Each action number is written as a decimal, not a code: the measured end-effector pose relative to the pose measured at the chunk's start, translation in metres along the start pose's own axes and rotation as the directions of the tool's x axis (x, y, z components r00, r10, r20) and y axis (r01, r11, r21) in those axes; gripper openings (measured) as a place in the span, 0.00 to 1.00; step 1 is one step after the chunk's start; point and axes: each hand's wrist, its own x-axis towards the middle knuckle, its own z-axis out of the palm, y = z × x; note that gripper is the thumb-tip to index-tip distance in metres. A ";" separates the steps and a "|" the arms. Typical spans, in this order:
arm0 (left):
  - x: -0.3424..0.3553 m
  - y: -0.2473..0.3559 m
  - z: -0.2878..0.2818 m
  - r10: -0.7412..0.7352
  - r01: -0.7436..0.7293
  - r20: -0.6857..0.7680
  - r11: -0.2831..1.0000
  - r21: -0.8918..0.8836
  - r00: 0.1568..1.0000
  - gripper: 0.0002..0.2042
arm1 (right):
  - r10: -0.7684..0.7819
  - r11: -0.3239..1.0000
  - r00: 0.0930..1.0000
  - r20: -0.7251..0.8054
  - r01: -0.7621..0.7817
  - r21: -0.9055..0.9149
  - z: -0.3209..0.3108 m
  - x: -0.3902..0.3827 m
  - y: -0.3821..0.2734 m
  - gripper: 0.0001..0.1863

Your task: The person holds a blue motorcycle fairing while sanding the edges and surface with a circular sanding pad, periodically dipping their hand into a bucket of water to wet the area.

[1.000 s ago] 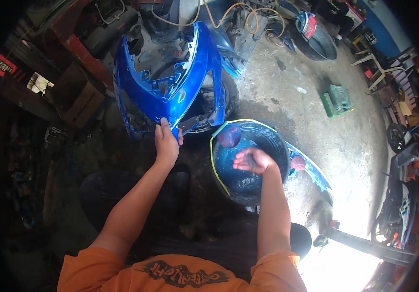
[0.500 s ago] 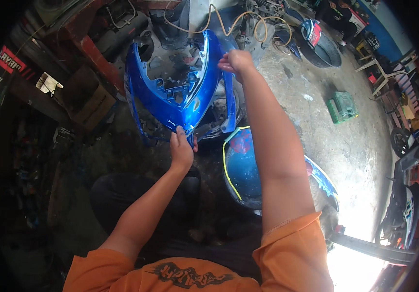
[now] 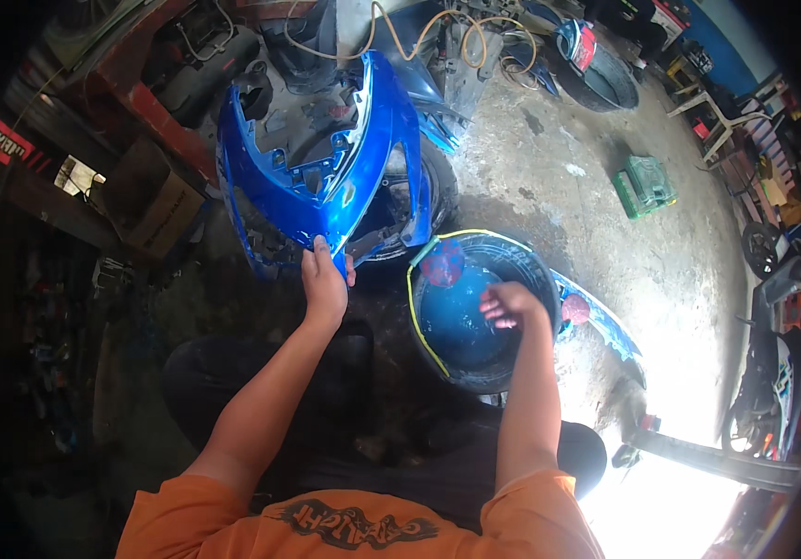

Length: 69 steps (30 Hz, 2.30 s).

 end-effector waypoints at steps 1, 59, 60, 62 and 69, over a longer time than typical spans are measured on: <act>0.000 0.000 0.001 0.008 -0.008 -0.013 1.000 -0.004 1.000 0.20 | 0.141 0.990 0.990 0.023 -0.142 0.017 0.003 0.033 0.024 0.16; 0.006 -0.010 0.013 0.090 -0.092 -0.054 0.996 -0.023 0.994 0.17 | -0.225 0.451 0.962 -0.155 0.243 0.859 0.106 0.029 -0.019 0.08; 0.008 -0.010 0.011 0.091 -0.093 -0.047 0.994 -0.057 0.995 0.17 | -0.229 0.447 0.961 -0.157 0.247 0.859 0.107 0.026 -0.022 0.08; 0.012 -0.010 0.009 0.096 -0.099 -0.037 0.991 -0.093 0.995 0.16 | -0.261 0.421 0.936 -0.235 0.330 0.845 0.108 0.017 -0.026 0.04; 0.003 0.039 0.006 0.113 -0.138 -0.209 0.985 -0.108 0.971 0.17 | -0.358 0.507 0.830 -0.427 0.557 0.658 0.068 -0.050 -0.023 0.10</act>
